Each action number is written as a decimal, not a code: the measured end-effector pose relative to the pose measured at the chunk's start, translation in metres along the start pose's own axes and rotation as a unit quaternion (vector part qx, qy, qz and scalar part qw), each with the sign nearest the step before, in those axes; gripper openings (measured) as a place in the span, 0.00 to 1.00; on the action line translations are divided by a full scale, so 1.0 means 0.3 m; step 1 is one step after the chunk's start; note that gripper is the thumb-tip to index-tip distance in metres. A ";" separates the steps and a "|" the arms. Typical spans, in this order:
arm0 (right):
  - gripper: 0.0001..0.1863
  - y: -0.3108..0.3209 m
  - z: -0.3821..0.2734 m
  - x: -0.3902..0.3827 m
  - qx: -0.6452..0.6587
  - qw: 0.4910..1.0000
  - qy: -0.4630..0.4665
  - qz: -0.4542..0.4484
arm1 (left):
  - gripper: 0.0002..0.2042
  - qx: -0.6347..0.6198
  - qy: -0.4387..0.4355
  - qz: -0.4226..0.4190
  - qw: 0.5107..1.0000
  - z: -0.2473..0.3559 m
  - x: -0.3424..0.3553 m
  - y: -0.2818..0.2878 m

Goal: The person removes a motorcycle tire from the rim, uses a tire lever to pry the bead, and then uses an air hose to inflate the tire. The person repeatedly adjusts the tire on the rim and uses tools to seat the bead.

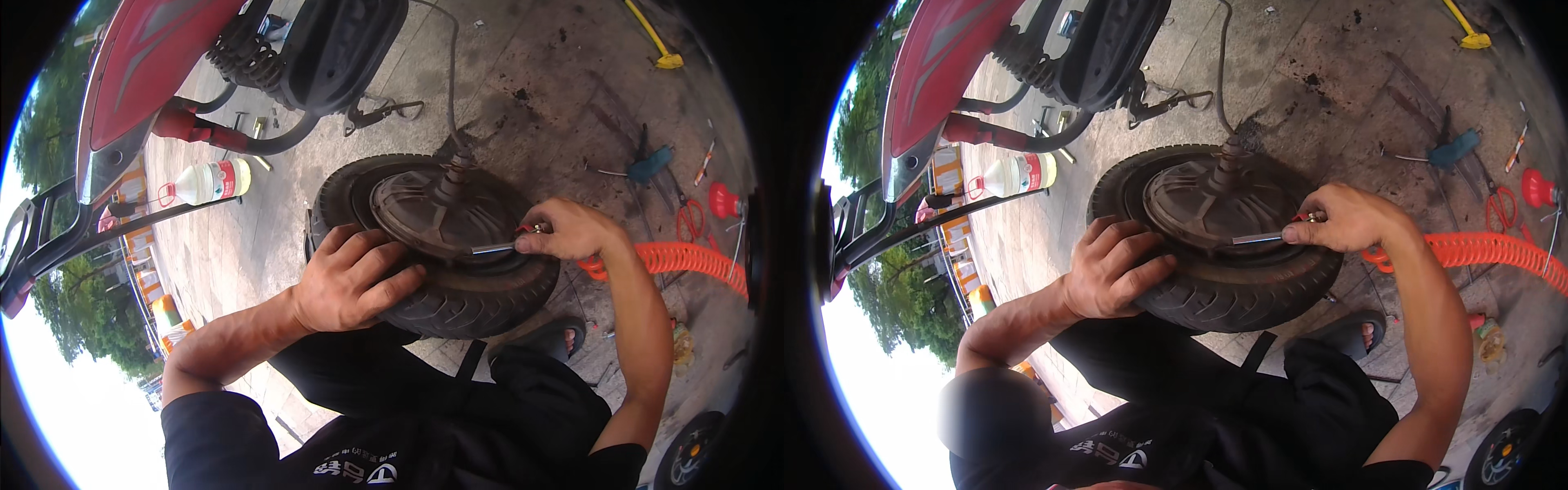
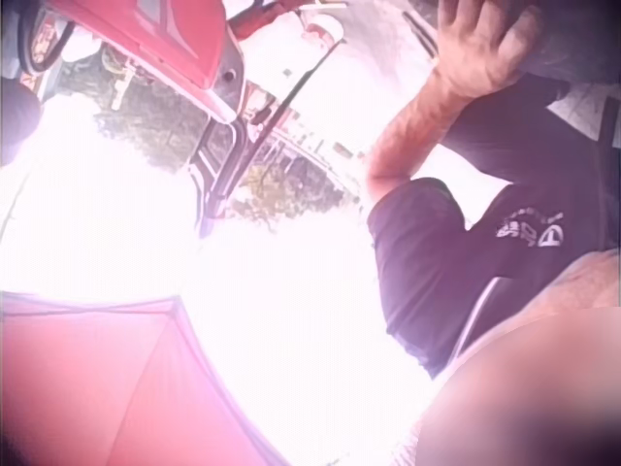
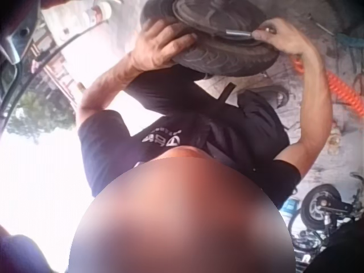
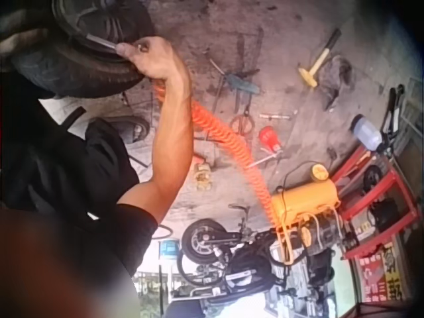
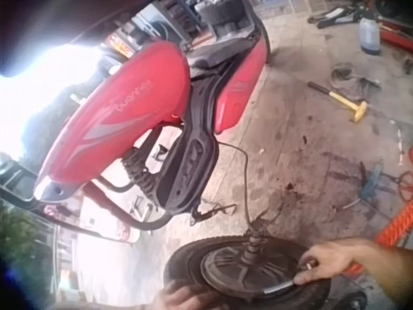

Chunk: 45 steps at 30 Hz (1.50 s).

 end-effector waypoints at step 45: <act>0.06 0.062 -0.627 0.554 -0.240 0.851 0.375 0.279 | 0.15 -0.021 -0.002 0.096 0.995 0.001 -0.041 -0.004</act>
Point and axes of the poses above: each hand's wrist, its own x-axis towards the middle knuckle, its own y-axis out of the back of the hand, z = x × y, the point moved 8 cm from there along x, towards the middle knuckle, and after that the axes turned 14 degrees about -x, right-handed, at the moved point
